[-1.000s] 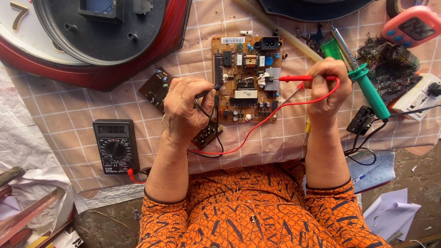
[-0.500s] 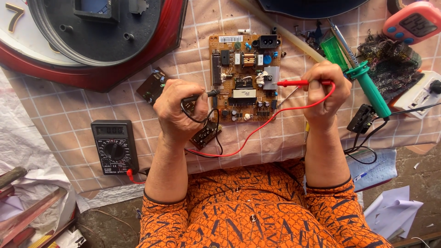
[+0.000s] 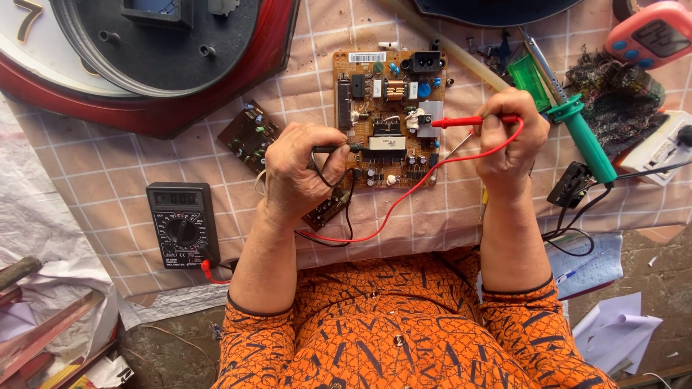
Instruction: Testing electronic components on a circuit board using a multimeter and probes
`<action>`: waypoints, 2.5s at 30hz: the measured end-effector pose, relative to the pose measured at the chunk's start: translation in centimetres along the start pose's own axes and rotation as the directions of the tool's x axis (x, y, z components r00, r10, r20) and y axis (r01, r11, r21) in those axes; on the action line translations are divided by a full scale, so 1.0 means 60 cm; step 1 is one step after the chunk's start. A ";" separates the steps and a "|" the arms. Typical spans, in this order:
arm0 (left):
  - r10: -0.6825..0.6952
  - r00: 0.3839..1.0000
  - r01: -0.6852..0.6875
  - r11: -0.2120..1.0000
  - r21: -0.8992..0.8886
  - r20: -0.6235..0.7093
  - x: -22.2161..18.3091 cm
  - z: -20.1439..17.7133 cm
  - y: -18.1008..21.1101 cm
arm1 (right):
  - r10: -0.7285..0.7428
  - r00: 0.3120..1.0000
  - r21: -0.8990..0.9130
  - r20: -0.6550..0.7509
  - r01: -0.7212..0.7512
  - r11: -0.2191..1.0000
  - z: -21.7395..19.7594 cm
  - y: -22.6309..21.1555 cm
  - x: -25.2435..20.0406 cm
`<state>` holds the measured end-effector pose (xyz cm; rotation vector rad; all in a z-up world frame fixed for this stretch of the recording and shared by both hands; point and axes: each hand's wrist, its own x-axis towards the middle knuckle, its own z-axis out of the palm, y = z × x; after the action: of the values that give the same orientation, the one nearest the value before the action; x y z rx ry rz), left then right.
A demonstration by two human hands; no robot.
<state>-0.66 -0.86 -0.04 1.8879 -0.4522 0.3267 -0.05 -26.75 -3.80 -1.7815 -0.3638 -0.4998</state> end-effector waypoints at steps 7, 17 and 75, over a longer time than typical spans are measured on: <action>0.013 1.000 -0.013 1.000 -0.015 -0.014 0.002 -0.007 0.009 | 0.006 0.997 -0.002 0.073 -0.006 1.000 0.004 -0.019 0.011; 0.046 0.997 -0.045 0.999 0.015 -0.065 -0.029 -0.052 0.121 | -0.005 0.997 -0.062 0.075 0.009 0.998 -0.024 -0.168 -0.014; 0.119 0.971 0.071 0.685 0.725 -0.208 -0.214 -0.348 -0.066 | -0.483 0.600 -0.109 0.638 0.691 0.714 0.437 -0.205 -0.018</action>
<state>-10.43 21.89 -1.61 2.5810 -0.1767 0.8480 -3.22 1.79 0.17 -2.1235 -1.4325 -0.5008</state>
